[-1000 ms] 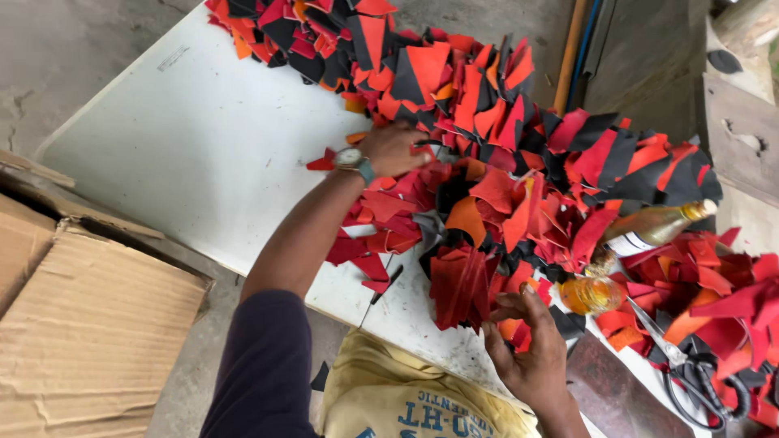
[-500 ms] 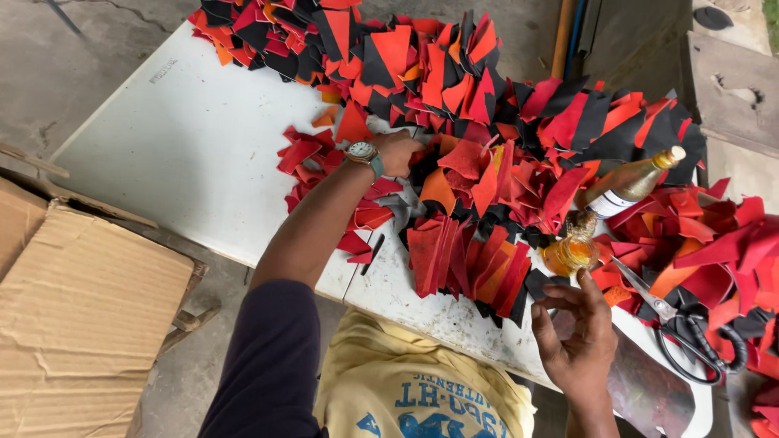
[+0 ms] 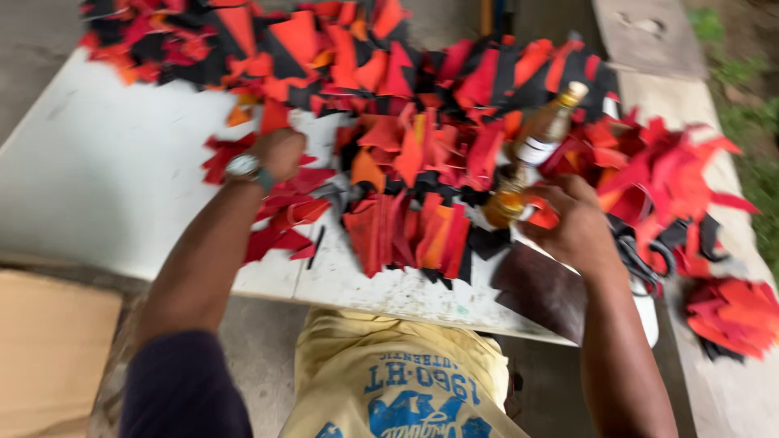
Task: The person repeatedly picks up red and black fabric pieces from a table, aligns them by hand, and places them into a growing stack. The process is continuous and repetitive throughout the clip.
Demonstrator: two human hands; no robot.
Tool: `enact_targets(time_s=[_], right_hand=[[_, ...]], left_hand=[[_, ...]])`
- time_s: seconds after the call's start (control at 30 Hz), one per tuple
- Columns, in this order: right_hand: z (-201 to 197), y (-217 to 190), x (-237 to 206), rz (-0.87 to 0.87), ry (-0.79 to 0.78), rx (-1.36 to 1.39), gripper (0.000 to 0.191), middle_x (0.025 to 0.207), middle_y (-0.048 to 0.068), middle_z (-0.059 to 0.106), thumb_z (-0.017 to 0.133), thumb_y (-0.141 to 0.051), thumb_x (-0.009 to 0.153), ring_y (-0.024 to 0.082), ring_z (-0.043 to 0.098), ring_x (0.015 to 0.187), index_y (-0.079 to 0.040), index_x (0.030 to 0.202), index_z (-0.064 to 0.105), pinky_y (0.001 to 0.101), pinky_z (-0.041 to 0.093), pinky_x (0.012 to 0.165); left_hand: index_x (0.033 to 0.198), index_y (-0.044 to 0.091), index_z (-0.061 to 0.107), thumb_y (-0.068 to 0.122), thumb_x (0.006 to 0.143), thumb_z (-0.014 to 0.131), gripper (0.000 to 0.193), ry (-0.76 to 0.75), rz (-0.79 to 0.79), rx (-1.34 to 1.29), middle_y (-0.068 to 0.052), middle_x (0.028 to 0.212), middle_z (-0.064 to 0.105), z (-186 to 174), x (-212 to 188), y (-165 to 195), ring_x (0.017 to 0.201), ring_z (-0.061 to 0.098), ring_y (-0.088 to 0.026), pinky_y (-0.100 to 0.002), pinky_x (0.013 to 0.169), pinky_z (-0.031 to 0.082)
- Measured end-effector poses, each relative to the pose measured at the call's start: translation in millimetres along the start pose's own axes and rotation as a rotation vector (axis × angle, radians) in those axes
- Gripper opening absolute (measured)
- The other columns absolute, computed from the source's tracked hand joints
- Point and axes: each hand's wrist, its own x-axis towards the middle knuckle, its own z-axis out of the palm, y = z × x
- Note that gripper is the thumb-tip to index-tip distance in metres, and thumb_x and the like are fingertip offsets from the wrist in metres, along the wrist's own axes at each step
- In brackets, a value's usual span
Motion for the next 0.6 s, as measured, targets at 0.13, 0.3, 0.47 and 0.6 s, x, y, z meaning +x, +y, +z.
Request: enact_targets(time_s=[0.13, 0.3, 0.47, 0.6], right_hand=[[22, 13, 26, 0.024, -0.231, -0.143, 0.048, 0.128, 0.012, 0.061, 0.088, -0.044, 0.069, 0.037, 0.054, 0.121, -0.021, 0.110, 0.079, 0.0499, 0.043, 0.103], [38, 18, 50, 0.055, -0.457, -0.203, 0.055, 0.144, 0.005, 0.052, 0.088, -0.045, 0.062, 0.036, 0.047, 0.131, -0.027, 0.113, 0.079, 0.0508, 0.038, 0.108], [42, 18, 65, 0.093, -0.635, -0.324, 0.063, 0.147, 0.002, 0.049, 0.087, -0.055, 0.062, 0.035, 0.045, 0.136, -0.031, 0.119, 0.077, 0.0480, 0.039, 0.114], [43, 21, 69, 0.146, -0.686, -0.390, 0.069, 0.151, 0.002, 0.046, 0.087, -0.059, 0.060, 0.035, 0.044, 0.139, -0.029, 0.121, 0.076, 0.0494, 0.040, 0.114]], left_hand=[[0.097, 0.001, 0.067, 0.016, 0.086, 0.081, 0.023, 0.270, -0.117, -0.211, -0.019, 0.099, 0.072, -18, -21, -5, 0.099, 0.067, -0.038, -0.051, 0.085, 0.055], [0.113, 0.003, 0.060, 0.006, 0.091, 0.082, 0.031, 0.670, -0.094, -0.840, -0.010, 0.107, 0.070, -38, -36, -23, 0.101, 0.069, -0.018, -0.035, 0.084, 0.058], [0.132, 0.003, 0.045, -0.003, 0.085, 0.074, 0.055, 0.538, -0.013, -1.200, -0.009, 0.129, 0.052, -54, -55, 2, 0.111, 0.065, -0.020, -0.031, 0.077, 0.064], [0.132, 0.002, 0.043, -0.005, 0.086, 0.070, 0.054, 0.461, 0.039, -1.265, -0.009, 0.133, 0.050, -69, -70, 32, 0.111, 0.066, -0.021, -0.032, 0.078, 0.063]])
